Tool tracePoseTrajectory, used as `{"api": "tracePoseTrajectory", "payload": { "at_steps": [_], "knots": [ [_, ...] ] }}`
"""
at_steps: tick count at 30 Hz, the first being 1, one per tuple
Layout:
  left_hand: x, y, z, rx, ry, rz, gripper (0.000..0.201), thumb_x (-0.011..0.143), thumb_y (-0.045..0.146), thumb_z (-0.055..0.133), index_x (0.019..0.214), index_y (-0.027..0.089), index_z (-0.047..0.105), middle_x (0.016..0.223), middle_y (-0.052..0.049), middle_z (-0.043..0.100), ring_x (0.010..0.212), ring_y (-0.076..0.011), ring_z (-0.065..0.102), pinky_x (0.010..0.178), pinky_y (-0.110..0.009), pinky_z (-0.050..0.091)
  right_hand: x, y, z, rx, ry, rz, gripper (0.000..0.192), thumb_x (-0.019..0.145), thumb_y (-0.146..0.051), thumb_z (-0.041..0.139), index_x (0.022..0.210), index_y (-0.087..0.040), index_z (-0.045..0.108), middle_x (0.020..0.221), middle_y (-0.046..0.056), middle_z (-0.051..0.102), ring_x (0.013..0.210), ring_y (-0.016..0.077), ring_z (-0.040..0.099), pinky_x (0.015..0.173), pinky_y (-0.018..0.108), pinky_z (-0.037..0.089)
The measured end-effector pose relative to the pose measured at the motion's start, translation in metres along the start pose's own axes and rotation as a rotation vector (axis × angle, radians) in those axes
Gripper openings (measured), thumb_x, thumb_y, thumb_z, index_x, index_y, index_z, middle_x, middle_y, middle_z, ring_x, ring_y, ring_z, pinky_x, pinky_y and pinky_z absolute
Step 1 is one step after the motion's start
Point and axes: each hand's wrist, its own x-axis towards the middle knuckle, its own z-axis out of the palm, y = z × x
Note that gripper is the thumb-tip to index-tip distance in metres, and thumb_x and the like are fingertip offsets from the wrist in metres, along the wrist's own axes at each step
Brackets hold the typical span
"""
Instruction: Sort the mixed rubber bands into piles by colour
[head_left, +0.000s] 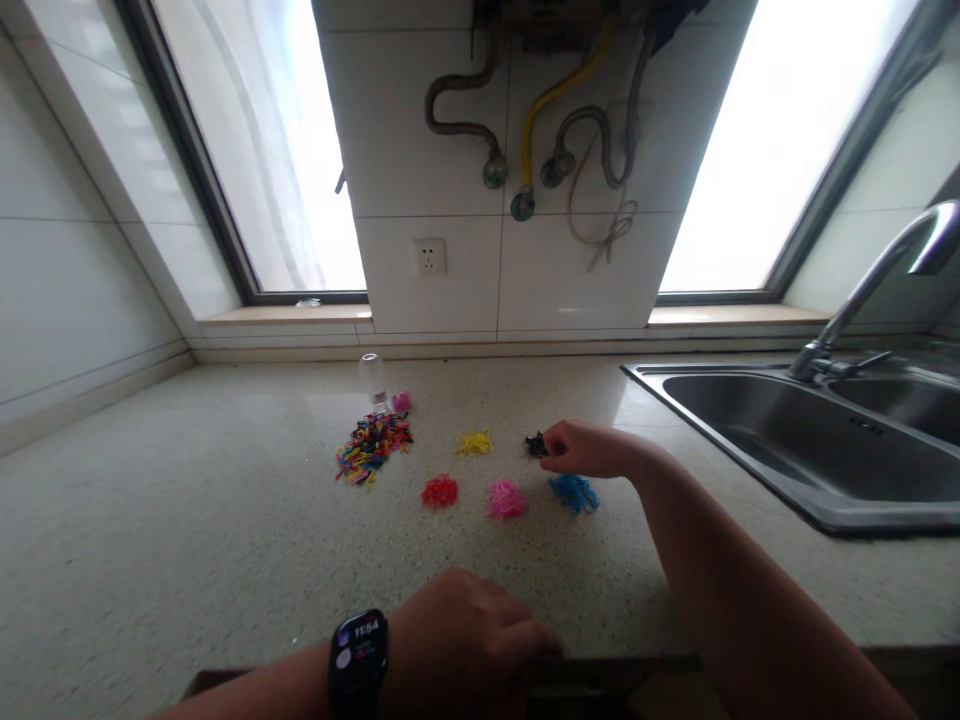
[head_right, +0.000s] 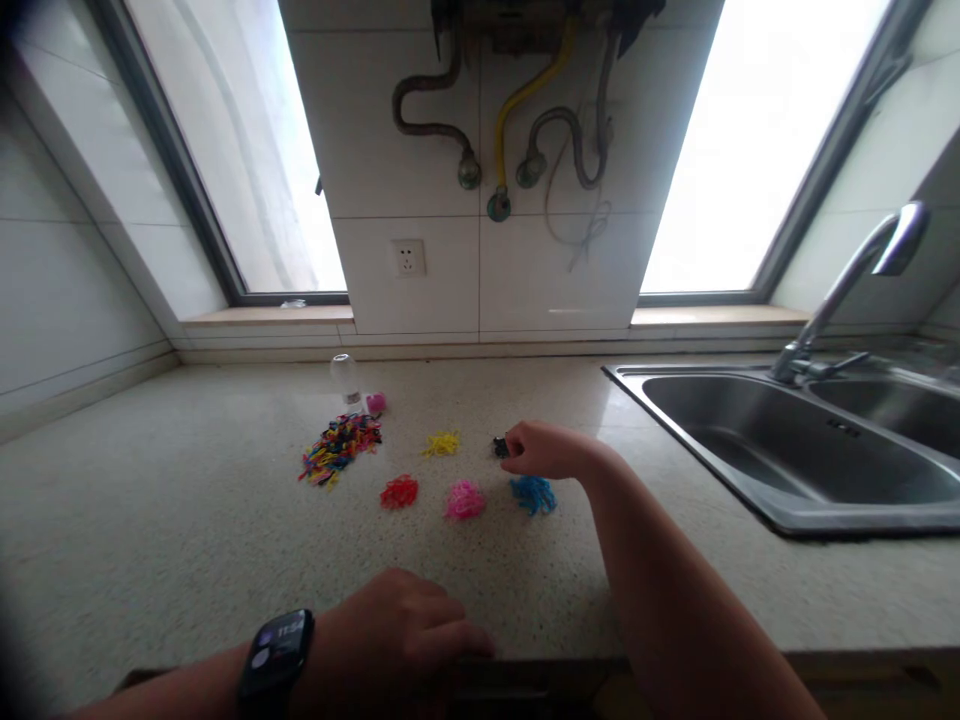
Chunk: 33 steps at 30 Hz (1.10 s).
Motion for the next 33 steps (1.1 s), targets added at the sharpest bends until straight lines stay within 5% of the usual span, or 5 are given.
{"api": "tracePoseTrajectory", "payload": {
  "at_steps": [10, 16, 25, 33],
  "knots": [
    [-0.004, -0.005, 0.006, 0.009, 0.019, 0.023, 0.027, 0.092, 0.033, 0.056, 0.117, 0.024, 0.055, 0.085, 0.001, 0.070, 0.070, -0.0155, 0.066, 0.056, -0.026, 0.043, 0.016, -0.043, 0.013, 0.263, 0.191, -0.218, 0.021, 0.087, -0.036, 0.057, 0.086, -0.016, 0.063, 0.065, -0.003, 0.054, 0.058, 0.0098, 0.044, 0.055, 0.022, 0.032],
    [-0.004, -0.007, 0.008, 0.038, 0.010, 0.024, 0.026, 0.095, 0.038, 0.054, 0.117, 0.024, 0.057, 0.084, 0.001, 0.071, 0.070, -0.0161, 0.067, 0.054, -0.026, 0.040, 0.039, -0.087, 0.014, 0.137, 0.247, -0.317, 0.018, 0.085, -0.029, 0.058, 0.092, -0.017, 0.070, 0.076, 0.002, 0.067, 0.064, 0.0110, 0.054, 0.059, 0.023, 0.035],
    [-0.004, -0.009, 0.007, 0.041, 0.023, 0.026, 0.027, 0.097, 0.046, 0.049, 0.114, 0.026, 0.057, 0.081, 0.003, 0.071, 0.068, -0.0155, 0.066, 0.054, -0.027, 0.039, 0.103, -0.151, 0.029, -0.258, 0.127, -0.172, 0.028, 0.086, -0.039, 0.056, 0.099, -0.023, 0.075, 0.098, 0.009, 0.075, 0.088, 0.0221, 0.069, 0.070, 0.027, 0.044],
    [-0.003, -0.012, 0.009, 0.030, 0.018, 0.050, 0.026, 0.098, 0.044, 0.048, 0.114, 0.025, 0.057, 0.081, 0.003, 0.070, 0.071, -0.0154, 0.067, 0.052, -0.027, 0.038, 0.134, -0.165, 0.055, -0.311, 0.142, -0.107, 0.039, 0.088, -0.047, 0.051, 0.105, -0.020, 0.073, 0.109, 0.015, 0.073, 0.095, 0.0277, 0.069, 0.076, 0.034, 0.051]
  ]
}}
